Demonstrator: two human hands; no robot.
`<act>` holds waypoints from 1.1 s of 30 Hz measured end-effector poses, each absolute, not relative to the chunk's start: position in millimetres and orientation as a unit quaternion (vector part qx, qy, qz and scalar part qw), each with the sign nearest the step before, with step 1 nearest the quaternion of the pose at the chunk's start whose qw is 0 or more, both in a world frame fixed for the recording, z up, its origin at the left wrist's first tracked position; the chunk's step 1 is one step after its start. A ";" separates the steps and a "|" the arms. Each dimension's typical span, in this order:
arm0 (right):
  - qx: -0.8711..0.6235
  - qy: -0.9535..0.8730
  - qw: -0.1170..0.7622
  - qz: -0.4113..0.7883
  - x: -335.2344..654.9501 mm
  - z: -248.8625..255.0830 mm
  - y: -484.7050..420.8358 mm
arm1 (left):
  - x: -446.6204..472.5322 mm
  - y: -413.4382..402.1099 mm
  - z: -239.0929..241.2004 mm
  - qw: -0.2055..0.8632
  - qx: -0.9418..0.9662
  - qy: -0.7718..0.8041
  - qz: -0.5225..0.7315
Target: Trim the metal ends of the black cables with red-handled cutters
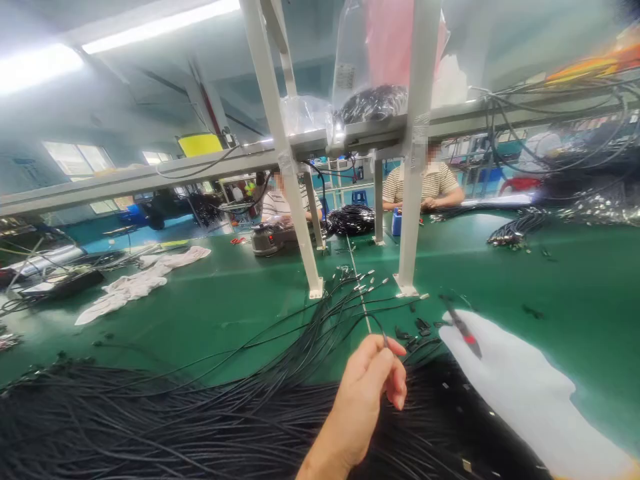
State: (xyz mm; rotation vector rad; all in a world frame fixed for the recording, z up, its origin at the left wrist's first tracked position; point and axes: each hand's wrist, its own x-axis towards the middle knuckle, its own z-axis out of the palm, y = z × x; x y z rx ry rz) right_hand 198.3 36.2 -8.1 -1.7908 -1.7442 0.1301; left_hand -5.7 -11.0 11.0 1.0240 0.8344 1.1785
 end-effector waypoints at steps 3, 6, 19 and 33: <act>-0.593 -0.737 0.325 -0.016 185.2 -27.3 33.1 | -7.2 -7.8 5.9 0.543 0.493 0.431 0.526; -0.547 -0.756 0.349 -0.086 173.4 -43.4 29.5 | -8.7 -1.9 -0.5 0.486 0.509 0.488 0.517; -0.559 -0.787 0.261 0.015 160.1 -13.1 5.0 | -19.3 -3.9 18.5 0.610 0.373 0.353 0.604; -0.601 -0.774 0.065 0.188 144.9 35.5 -11.9 | -24.9 -5.4 24.3 0.592 0.393 0.341 0.615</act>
